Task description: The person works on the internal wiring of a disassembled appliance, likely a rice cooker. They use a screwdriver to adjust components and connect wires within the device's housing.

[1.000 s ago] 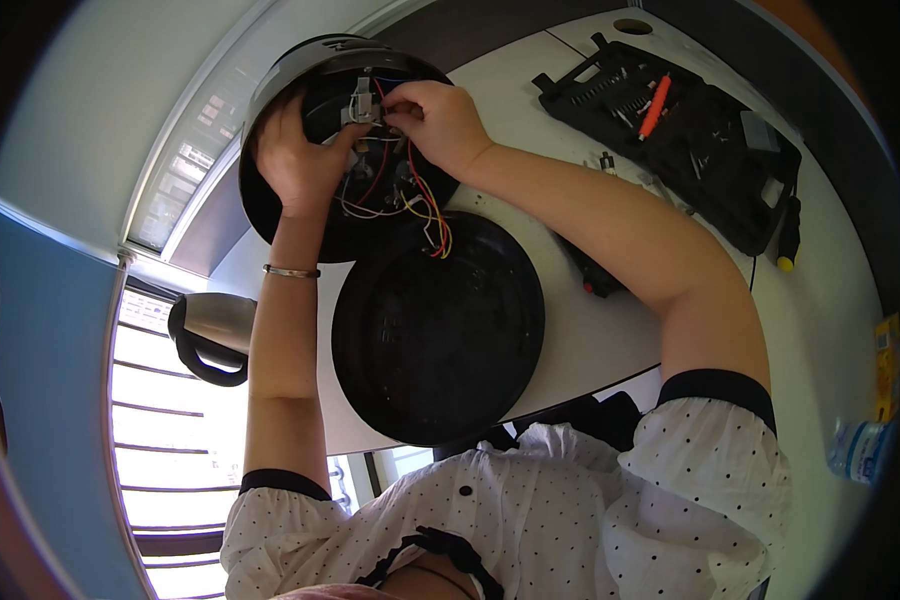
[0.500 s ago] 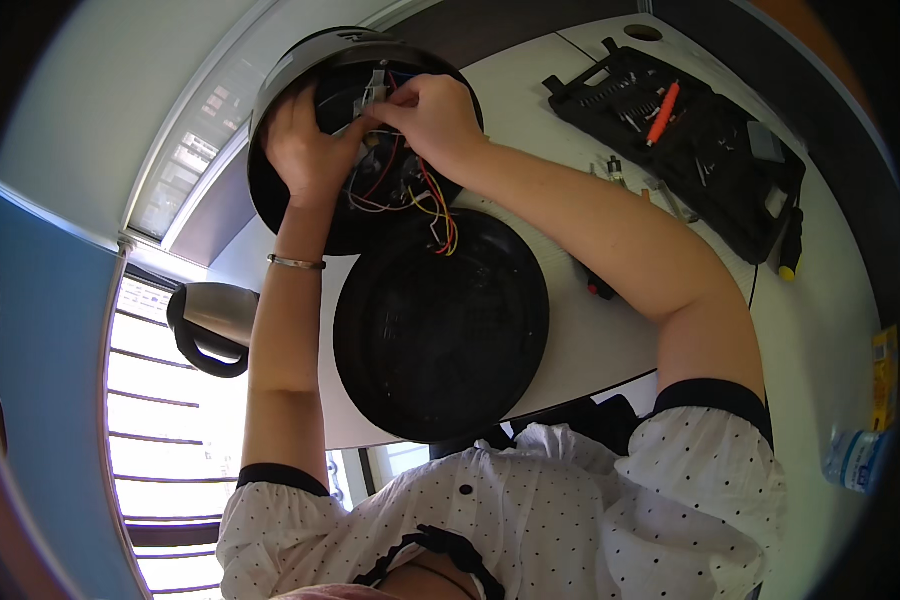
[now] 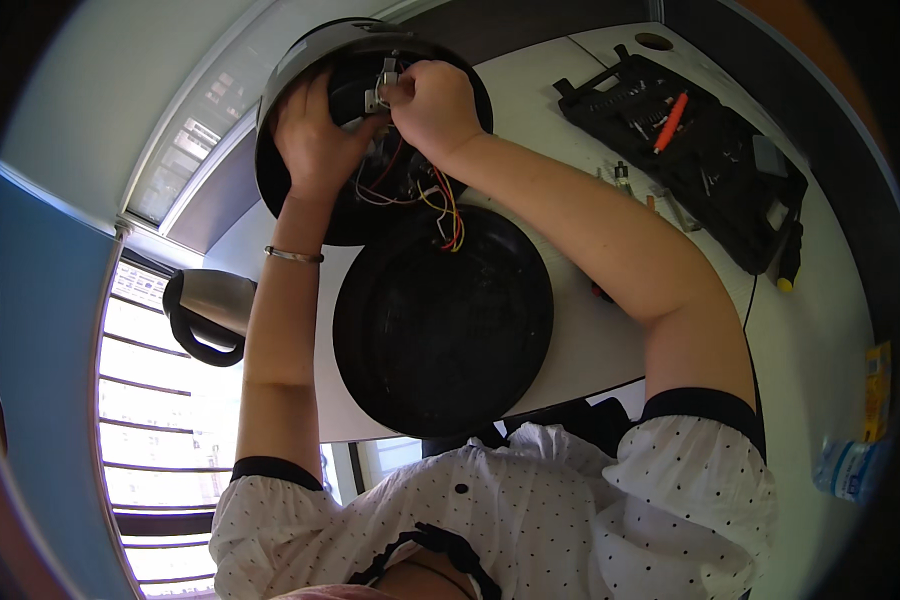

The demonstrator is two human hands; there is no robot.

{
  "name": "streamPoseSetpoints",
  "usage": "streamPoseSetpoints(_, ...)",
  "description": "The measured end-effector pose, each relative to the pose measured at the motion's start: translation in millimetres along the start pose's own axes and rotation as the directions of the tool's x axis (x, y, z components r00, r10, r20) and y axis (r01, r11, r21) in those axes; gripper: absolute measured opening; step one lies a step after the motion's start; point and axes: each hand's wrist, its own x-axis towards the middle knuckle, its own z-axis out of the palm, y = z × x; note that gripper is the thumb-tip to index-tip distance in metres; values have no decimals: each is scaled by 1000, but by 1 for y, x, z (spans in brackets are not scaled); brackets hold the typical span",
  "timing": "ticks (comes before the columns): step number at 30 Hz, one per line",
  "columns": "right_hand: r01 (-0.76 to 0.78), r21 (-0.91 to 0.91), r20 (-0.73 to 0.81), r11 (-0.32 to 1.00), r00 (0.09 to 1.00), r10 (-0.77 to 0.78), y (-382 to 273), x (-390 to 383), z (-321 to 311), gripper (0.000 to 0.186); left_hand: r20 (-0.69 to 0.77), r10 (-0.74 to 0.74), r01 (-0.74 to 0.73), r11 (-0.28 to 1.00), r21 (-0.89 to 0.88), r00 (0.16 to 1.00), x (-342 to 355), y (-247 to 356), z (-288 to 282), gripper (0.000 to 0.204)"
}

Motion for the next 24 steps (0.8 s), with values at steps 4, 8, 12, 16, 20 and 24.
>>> streamPoseSetpoints(4, 5, -18, 5, 1000, 1000, -5, -2, -1, -2, 18, 36, -2, 0, 999, 48, 999, 3, 2, 0, 75)
streamPoseSetpoints(8, -5, -13, 13, 1000, 1000, 5, -4, -1, -2, 17, 56, -7, 4, 999, 52, 998, 4, 0, 1, 76)
streamPoseSetpoints(12, -142, 230, 85, 963, 988, 126, -11, -4, -6, 18, 34, 22, -25, 997, 77, 999, 2, -1, -1, 75)
streamPoseSetpoints(16, -234, 462, 118, 855, 972, 202, -2, -7, -7, 17, 17, 31, -33, 994, 105, 999, 0, -1, -1, 71)
streamPoseSetpoints(20, -208, 446, 107, 870, 978, 179, 4, -17, -8, 16, -3, 39, -38, 990, 140, 999, -1, -2, 1, 69)
streamPoseSetpoints(24, -198, 413, 132, 889, 979, 157, 5, -17, -10, 15, -25, 44, -40, 990, 133, 999, -2, -2, 1, 69)
